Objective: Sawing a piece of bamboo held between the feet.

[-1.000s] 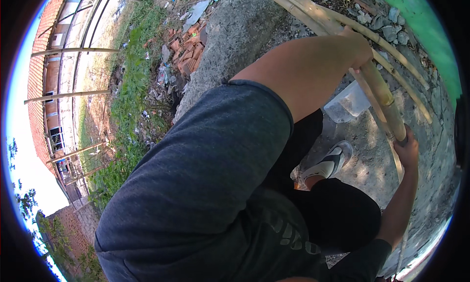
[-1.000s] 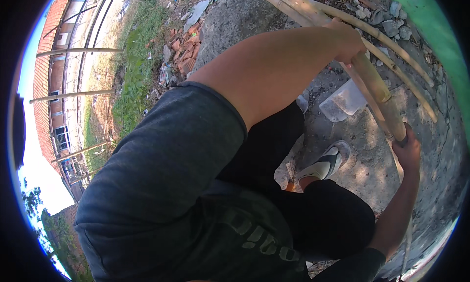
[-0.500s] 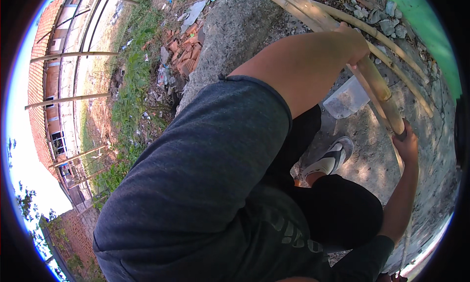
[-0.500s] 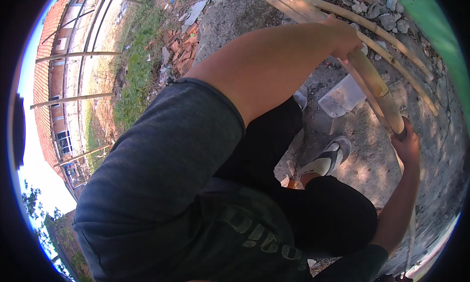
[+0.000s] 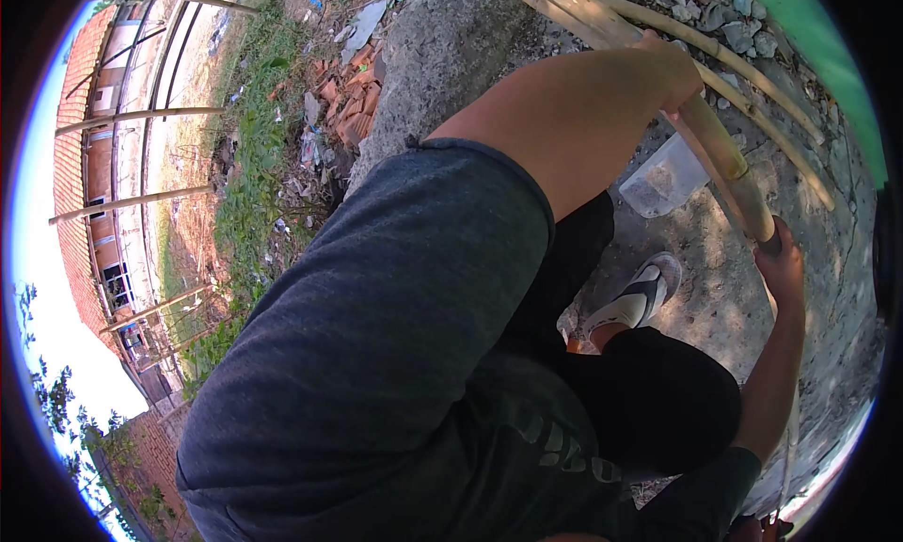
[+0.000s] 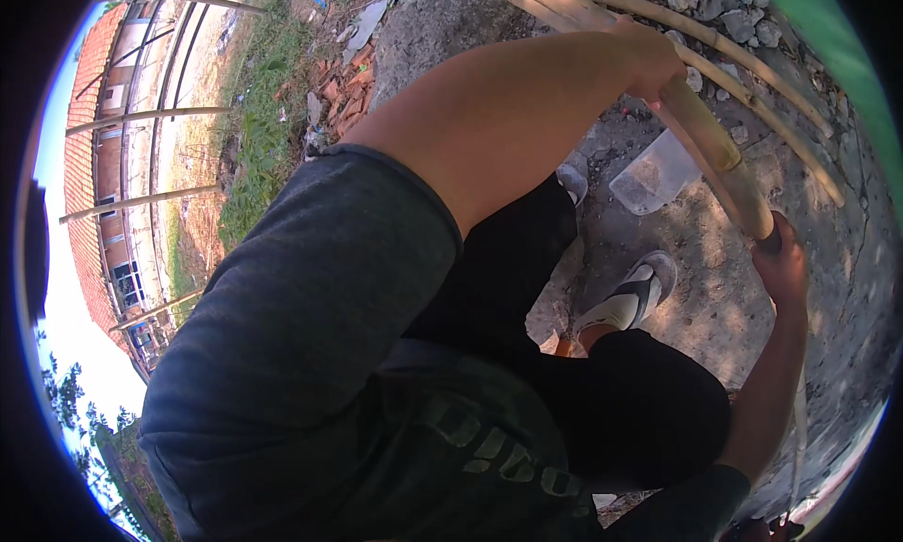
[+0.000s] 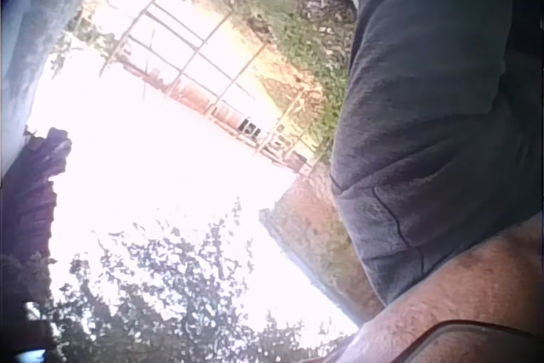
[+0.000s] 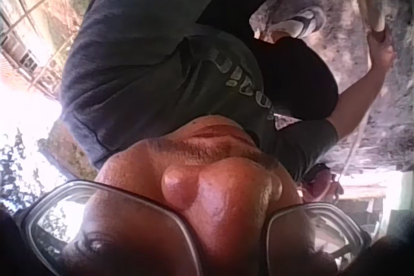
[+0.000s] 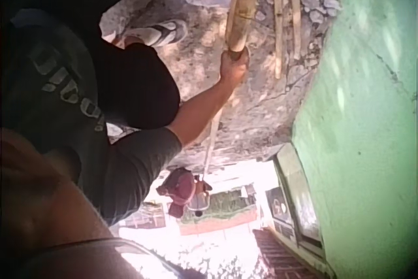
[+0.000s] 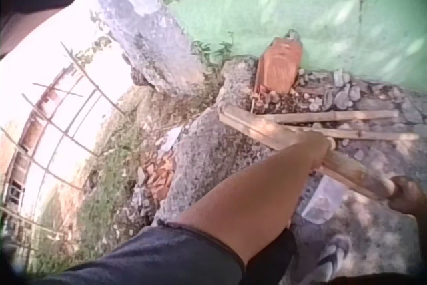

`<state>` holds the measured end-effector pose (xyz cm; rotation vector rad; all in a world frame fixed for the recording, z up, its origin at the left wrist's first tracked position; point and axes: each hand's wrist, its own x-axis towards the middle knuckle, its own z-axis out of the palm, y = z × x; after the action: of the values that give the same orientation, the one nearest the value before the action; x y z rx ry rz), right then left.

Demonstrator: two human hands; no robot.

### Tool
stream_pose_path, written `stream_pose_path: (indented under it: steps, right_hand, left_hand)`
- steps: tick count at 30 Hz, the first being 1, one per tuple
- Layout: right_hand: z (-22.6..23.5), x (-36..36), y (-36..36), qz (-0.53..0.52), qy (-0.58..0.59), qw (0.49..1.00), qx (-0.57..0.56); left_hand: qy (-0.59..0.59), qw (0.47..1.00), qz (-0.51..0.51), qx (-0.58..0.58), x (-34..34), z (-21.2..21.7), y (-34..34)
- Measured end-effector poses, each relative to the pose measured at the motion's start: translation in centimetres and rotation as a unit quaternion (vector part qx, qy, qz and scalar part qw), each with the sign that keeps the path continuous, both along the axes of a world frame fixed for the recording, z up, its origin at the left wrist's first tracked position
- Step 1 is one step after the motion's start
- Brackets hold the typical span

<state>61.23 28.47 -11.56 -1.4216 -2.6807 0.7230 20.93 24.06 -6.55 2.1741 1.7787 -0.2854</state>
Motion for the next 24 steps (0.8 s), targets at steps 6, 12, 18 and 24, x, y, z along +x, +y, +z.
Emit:
stream_pose_path:
  steps: [6, 12, 18, 24]
  right_hand:
    - [1.1, 0.7, -1.1, -0.018, 0.030, 0.999, -0.001]
    - [3.4, -0.3, -2.1, -0.058, 0.007, 0.998, 0.002]
    - [6.4, 11.1, -4.0, -0.278, 0.110, 0.942, 0.156]
    - [-2.0, 23.4, -21.1, -0.577, 0.123, 0.786, 0.185]
  left_hand:
    - [0.000, 0.999, -0.003, 0.038, 1.4, -0.7, 0.5]
    - [-0.026, 0.999, 0.004, 0.045, -0.2, -0.6, 0.0]
    - [-0.058, 0.997, -0.023, 0.056, 0.1, -1.0, 0.2]
    - [-0.058, 0.994, -0.030, 0.087, -0.7, -2.7, 0.7]
